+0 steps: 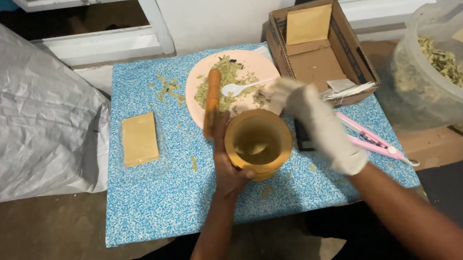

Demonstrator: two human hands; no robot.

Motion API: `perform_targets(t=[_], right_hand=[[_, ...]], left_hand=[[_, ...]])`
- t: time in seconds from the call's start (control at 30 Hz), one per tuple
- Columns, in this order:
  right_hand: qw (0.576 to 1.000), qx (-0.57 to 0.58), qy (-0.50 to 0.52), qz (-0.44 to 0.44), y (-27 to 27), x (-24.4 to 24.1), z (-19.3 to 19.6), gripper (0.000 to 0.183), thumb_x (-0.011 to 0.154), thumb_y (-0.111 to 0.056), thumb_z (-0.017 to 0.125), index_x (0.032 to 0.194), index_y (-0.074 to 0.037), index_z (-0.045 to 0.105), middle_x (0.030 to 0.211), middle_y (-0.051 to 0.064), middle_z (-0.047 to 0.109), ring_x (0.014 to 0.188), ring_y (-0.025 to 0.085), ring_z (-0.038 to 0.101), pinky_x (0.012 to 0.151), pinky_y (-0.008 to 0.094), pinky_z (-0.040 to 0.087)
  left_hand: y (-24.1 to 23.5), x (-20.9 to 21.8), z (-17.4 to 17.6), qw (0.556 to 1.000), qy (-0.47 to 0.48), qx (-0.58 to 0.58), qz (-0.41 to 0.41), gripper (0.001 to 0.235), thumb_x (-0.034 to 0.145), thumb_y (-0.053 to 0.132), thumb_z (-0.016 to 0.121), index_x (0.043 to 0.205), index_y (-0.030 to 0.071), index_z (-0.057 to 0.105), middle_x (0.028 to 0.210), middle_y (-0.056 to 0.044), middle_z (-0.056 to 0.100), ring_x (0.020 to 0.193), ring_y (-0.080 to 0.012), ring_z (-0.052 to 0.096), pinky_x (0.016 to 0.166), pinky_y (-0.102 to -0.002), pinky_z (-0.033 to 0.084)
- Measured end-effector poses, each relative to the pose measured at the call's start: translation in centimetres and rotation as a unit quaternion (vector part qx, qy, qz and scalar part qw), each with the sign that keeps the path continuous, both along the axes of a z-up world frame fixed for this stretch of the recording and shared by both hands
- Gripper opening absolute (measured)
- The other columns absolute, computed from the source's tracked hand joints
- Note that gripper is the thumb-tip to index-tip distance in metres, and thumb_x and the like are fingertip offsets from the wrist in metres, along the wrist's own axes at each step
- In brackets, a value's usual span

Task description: The person grinds dried green herbs in a yellow mortar using a wooden pestle. They add more herbs from a plate into the mortar and continue to crush the mixture with a repetitive pounding motion.

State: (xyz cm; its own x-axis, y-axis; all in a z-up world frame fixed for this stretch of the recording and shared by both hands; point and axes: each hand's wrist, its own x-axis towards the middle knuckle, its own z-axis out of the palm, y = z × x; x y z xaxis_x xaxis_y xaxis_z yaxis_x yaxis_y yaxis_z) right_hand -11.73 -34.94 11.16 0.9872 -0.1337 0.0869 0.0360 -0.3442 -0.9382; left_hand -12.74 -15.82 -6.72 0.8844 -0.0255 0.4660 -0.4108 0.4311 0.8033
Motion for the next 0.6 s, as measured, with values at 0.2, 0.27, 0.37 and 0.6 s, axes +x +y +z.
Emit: perform_targets(t=[0.2, 0.27, 0.37, 0.6], right_hand=[[0.932, -0.317, -0.171, 0.042, -7.8, 1.9, 5.7, 0.02, 0.125, 0.007, 0.047, 0.108, 0.002, 0.057, 0.1, 0.009, 0.053, 0.095, 0.018, 0.043, 0.071, 0.039, 0.036], [0.951, -0.219, -0.21, 0.053, -15.6, 4.7, 3.4, 0.033, 0.13, -0.032, 0.043, 0.141, -0.001, 0.046, 0.135, 0.021, 0.05, 0.125, 0.034, 0.049, 0.097, 0.049, 0.044], [0.973, -0.134, -0.185, -0.03, -27.9, 10.5, -0.6, 0.071, 0.131, -0.074, 0.044, 0.169, -0.014, 0.049, 0.16, 0.017, 0.058, 0.144, 0.032, 0.062, 0.118, 0.044, 0.054], [0.94, -0.313, -0.02, -0.136, -40.7, 14.1, -6.9, 0.034, 0.146, -0.019, 0.063, 0.162, 0.011, 0.06, 0.138, 0.032, 0.065, 0.113, 0.046, 0.067, 0.083, 0.049, 0.057]], left_hand=[[1.0, -1.2, 1.9, 0.994, -0.035, 0.107, 0.001, 0.152, 0.073, 0.069, 0.094, 0.181, 0.008, 0.005, 0.179, -0.02, 0.039, 0.157, -0.0389, 0.056, 0.13, -0.054, 0.052], [1.2, -1.4, 2.5, 0.994, -0.025, 0.104, -0.015, 0.152, 0.074, 0.061, 0.097, 0.181, 0.01, 0.003, 0.175, -0.02, 0.044, 0.156, -0.0393, 0.056, 0.127, -0.056, 0.053], [1.2, -1.5, 2.4, 0.994, -0.015, 0.106, -0.026, 0.154, 0.074, 0.051, 0.101, 0.181, 0.012, -0.002, 0.17, -0.021, 0.05, 0.155, -0.0398, 0.056, 0.126, -0.057, 0.052], [1.3, -1.5, 3.1, 0.99, -0.013, 0.143, -0.003, 0.155, 0.072, 0.056, 0.1, 0.181, 0.015, -0.003, 0.166, -0.021, 0.057, 0.151, -0.04, 0.061, 0.121, -0.057, 0.056]])
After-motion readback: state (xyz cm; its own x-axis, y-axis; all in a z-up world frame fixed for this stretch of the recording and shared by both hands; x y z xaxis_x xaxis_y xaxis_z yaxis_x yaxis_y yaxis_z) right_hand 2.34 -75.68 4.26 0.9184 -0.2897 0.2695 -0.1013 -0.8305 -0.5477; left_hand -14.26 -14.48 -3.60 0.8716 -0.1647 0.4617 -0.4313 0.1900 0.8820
